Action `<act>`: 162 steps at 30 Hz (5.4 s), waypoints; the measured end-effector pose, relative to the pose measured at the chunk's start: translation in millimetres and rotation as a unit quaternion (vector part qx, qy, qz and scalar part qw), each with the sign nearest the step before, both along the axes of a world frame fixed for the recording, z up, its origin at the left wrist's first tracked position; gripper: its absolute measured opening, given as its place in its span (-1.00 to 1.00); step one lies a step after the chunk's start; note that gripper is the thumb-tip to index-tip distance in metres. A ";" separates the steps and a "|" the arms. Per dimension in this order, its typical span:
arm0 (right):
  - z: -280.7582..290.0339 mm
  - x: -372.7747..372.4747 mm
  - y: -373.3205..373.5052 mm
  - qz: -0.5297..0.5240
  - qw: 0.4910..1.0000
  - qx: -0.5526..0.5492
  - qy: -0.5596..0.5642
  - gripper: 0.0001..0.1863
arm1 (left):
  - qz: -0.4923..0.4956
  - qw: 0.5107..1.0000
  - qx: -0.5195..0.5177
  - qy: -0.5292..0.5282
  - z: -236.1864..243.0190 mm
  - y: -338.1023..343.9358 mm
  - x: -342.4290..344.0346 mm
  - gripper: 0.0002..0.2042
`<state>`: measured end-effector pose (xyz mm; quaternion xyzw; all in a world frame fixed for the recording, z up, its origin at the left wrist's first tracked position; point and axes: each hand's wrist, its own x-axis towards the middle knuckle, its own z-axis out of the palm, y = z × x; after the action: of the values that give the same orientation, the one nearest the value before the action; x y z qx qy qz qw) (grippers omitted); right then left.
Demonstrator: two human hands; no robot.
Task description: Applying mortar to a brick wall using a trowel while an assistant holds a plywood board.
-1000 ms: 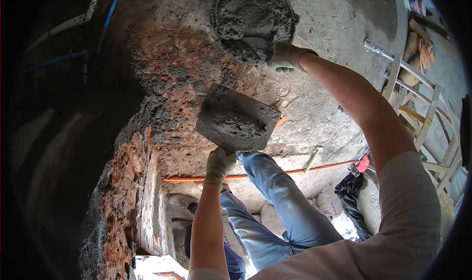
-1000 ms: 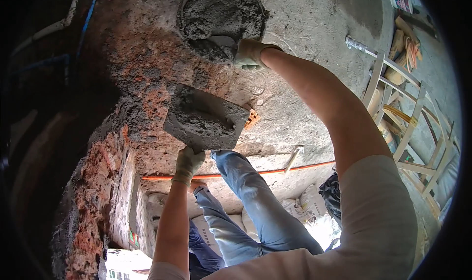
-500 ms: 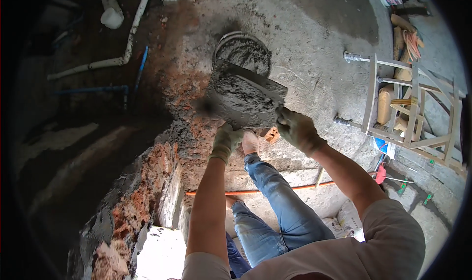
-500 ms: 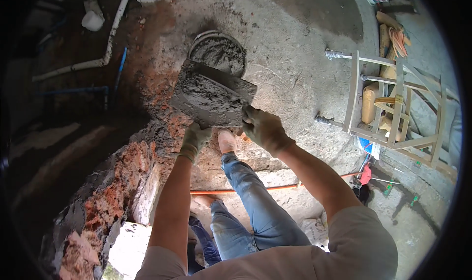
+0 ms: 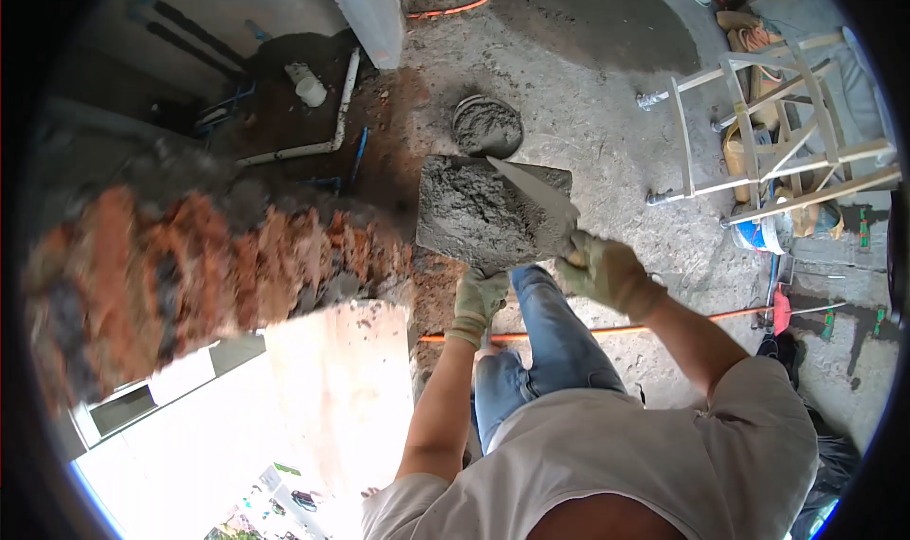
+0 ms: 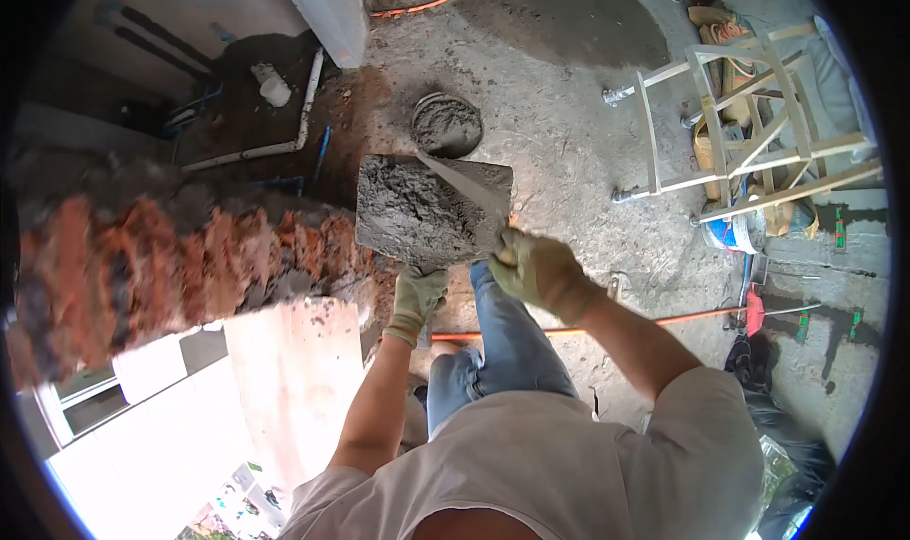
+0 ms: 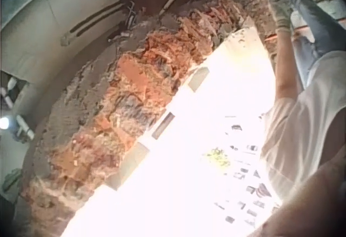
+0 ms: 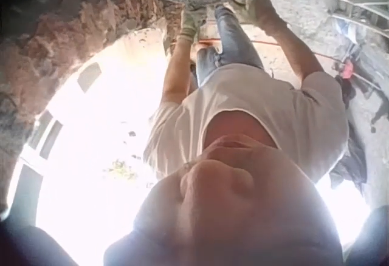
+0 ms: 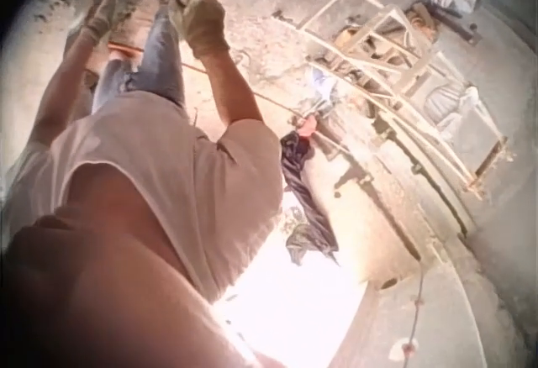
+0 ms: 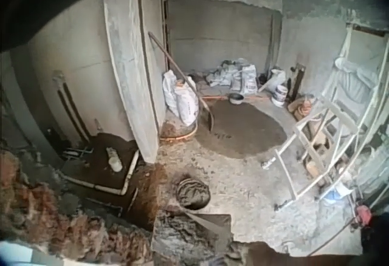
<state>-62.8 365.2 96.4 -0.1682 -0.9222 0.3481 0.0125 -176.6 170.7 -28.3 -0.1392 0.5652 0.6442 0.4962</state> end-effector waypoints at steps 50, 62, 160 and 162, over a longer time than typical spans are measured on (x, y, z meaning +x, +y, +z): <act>6.1 -16.5 -258.1 0.366 0.879 0.182 0.244 -0.70 | 0.272 0.937 -0.155 0.156 115.0 -308.2 138.0 -0.87; 6.6 -98.5 -347.2 0.271 0.853 -0.025 0.445 -0.75 | 0.311 0.935 -0.155 0.072 80.1 -370.5 125.7 -0.88; 146.7 -167.7 -285.4 0.288 0.910 0.288 0.075 -0.65 | 0.153 0.962 -0.009 0.226 21.6 -292.1 25.5 -0.87; 173.2 -175.6 -291.2 0.288 0.917 0.275 0.020 -0.67 | 0.116 0.963 -0.026 0.243 27.4 -292.7 26.3 -0.87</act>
<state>-238.4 74.0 269.6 0.1220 -0.9896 0.0723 -0.0236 -150.3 -122.1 -0.9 -0.0557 0.6651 0.6972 0.2614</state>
